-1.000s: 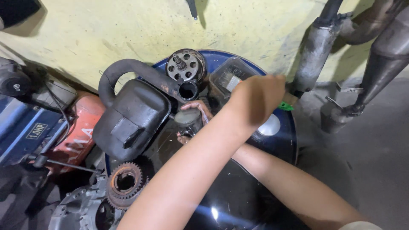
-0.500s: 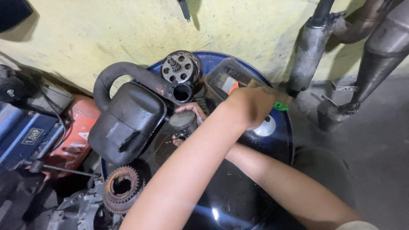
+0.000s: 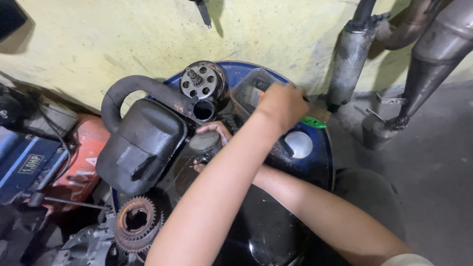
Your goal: Cleaning carbon deposits from a motorcycle piston using a brush and a scraping tool
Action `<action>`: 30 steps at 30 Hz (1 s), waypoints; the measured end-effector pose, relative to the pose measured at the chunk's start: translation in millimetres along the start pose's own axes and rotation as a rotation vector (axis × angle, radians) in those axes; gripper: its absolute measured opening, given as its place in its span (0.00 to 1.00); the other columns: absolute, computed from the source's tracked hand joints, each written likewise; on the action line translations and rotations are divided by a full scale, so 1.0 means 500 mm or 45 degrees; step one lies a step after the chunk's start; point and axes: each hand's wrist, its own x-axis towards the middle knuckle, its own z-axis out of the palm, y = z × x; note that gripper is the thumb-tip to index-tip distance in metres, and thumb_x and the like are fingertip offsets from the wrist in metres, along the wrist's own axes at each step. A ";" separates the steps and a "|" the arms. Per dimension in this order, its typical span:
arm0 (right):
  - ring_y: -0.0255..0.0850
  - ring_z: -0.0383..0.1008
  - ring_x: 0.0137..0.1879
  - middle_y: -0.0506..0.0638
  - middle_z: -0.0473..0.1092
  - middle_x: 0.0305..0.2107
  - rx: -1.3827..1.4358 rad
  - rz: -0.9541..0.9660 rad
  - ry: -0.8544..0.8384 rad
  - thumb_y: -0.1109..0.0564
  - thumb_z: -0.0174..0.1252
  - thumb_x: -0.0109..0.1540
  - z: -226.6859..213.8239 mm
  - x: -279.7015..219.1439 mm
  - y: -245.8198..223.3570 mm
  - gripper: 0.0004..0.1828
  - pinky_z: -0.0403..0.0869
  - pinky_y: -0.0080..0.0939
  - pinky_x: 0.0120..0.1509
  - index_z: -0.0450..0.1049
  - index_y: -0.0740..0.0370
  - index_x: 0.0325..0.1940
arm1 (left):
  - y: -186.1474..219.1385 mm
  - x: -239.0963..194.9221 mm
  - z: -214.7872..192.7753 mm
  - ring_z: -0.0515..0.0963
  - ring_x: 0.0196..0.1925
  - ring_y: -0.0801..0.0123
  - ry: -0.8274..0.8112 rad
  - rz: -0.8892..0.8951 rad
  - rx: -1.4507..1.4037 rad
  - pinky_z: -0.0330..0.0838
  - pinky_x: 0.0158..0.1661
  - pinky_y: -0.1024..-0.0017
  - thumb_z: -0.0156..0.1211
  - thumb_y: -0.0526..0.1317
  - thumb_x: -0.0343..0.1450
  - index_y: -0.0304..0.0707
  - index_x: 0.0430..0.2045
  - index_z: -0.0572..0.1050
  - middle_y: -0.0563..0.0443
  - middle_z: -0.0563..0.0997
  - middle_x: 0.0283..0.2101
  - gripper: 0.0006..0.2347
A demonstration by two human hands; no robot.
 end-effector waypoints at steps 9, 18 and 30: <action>0.42 0.67 0.69 0.56 0.67 0.61 0.059 0.133 -0.192 0.56 0.76 0.53 -0.023 -0.004 -0.047 0.43 0.61 0.42 0.79 0.63 0.67 0.68 | -0.097 -0.072 -0.103 0.88 0.30 0.53 0.230 -0.285 -0.102 0.82 0.28 0.54 0.46 0.34 0.73 0.46 0.39 0.69 0.51 0.86 0.29 0.06; 0.41 0.61 0.77 0.56 0.62 0.72 0.280 0.234 -0.204 0.65 0.73 0.55 0.004 0.013 -0.083 0.52 0.57 0.43 0.87 0.52 0.61 0.77 | -0.151 -0.244 -0.344 0.91 0.42 0.61 0.850 -0.583 -1.102 0.82 0.47 0.64 0.44 0.33 0.83 0.37 0.56 0.58 0.45 0.84 0.45 0.08; 0.37 0.81 0.45 0.52 0.75 0.40 0.428 0.570 -0.333 0.72 0.71 0.58 -0.016 0.007 -0.093 0.33 0.85 0.42 0.55 0.62 0.54 0.59 | -0.086 -0.539 -0.327 0.85 0.35 0.41 1.485 -0.985 -0.814 0.81 0.46 0.52 0.35 0.31 0.86 0.40 0.49 0.52 0.37 0.54 0.57 0.04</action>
